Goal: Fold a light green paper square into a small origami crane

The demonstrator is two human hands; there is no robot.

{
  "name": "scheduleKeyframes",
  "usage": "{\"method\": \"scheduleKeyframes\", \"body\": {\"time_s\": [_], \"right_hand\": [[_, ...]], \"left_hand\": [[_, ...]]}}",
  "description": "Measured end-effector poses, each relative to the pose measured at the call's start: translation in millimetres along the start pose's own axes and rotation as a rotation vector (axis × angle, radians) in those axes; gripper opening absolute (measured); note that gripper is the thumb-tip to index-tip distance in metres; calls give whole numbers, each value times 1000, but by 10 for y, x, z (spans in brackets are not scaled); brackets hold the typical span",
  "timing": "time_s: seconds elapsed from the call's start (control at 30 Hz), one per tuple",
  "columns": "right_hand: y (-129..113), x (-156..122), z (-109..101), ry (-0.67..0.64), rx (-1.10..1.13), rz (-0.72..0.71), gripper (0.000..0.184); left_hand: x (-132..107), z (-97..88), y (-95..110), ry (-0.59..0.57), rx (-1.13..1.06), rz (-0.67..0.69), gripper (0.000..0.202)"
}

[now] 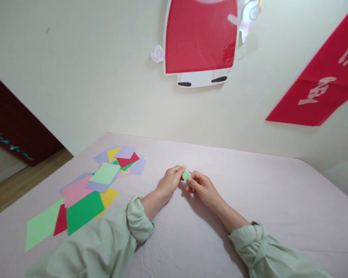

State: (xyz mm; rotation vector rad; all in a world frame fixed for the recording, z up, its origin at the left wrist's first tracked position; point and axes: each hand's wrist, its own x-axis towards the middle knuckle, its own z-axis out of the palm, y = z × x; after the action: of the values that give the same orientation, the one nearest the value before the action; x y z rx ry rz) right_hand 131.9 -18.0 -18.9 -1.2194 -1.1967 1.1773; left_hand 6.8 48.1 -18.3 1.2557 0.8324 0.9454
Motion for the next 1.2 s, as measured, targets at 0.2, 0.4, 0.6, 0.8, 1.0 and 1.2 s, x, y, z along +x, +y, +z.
{"method": "scheduleKeyframes", "body": {"time_s": [0.2, 0.4, 0.6, 0.8, 1.0, 1.2], "right_hand": [[-2, 12, 14, -4, 20, 4, 35], [1, 7, 9, -12, 15, 15, 32], [15, 25, -12, 68, 47, 15, 34], [31, 49, -34, 122, 13, -14, 40], [17, 28, -21, 62, -21, -18, 33], [4, 5, -29, 73, -194, -68, 37]], "left_hand": [[-19, 9, 21, 21, -26, -24, 33], [36, -7, -27, 56, -215, -82, 37], [68, -31, 3, 28, -314, -108, 40], [-7, 16, 36, -118, -34, -31, 33], [40, -12, -47, -47, -92, -62, 38], [51, -19, -43, -63, -108, -89, 40]]}}
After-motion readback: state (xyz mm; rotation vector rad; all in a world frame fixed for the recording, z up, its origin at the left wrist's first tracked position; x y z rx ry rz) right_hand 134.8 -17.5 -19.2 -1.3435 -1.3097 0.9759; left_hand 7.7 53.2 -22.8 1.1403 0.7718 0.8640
